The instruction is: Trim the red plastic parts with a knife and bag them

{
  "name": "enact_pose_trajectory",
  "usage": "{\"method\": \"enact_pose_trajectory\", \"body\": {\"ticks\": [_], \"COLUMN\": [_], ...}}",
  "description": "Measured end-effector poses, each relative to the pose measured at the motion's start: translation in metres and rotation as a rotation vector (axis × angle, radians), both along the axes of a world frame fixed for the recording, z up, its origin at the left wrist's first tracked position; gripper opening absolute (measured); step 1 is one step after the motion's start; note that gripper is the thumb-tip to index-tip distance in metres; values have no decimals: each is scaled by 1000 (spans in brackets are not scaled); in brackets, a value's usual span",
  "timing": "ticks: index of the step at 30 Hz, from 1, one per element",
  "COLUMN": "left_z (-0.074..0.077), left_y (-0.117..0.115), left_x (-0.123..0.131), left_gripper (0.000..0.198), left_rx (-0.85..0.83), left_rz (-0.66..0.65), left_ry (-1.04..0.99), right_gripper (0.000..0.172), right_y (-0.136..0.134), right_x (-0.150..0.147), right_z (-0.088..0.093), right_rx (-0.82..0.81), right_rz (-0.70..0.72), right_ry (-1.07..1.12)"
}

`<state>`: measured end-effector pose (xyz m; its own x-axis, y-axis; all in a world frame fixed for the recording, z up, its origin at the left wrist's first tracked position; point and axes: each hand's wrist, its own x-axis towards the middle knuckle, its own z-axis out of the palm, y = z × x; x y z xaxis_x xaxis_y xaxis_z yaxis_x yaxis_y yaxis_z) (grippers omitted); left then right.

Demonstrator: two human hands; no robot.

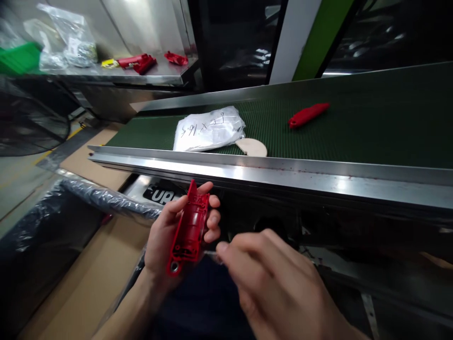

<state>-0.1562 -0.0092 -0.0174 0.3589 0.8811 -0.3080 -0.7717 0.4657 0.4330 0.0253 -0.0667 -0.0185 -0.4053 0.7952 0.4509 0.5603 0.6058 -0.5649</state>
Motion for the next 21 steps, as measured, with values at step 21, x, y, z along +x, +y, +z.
{"method": "enact_pose_trajectory", "body": {"ticks": [21], "left_z": [5], "left_y": [4], "left_x": [-8], "left_gripper": [36], "left_rx": [-133], "left_rz": [162], "left_ry": [268], "right_gripper": [26], "right_y": [134], "right_x": [134], "right_z": [37], "right_rx": [199], "right_rz": [-415], "right_ry": [-625]}}
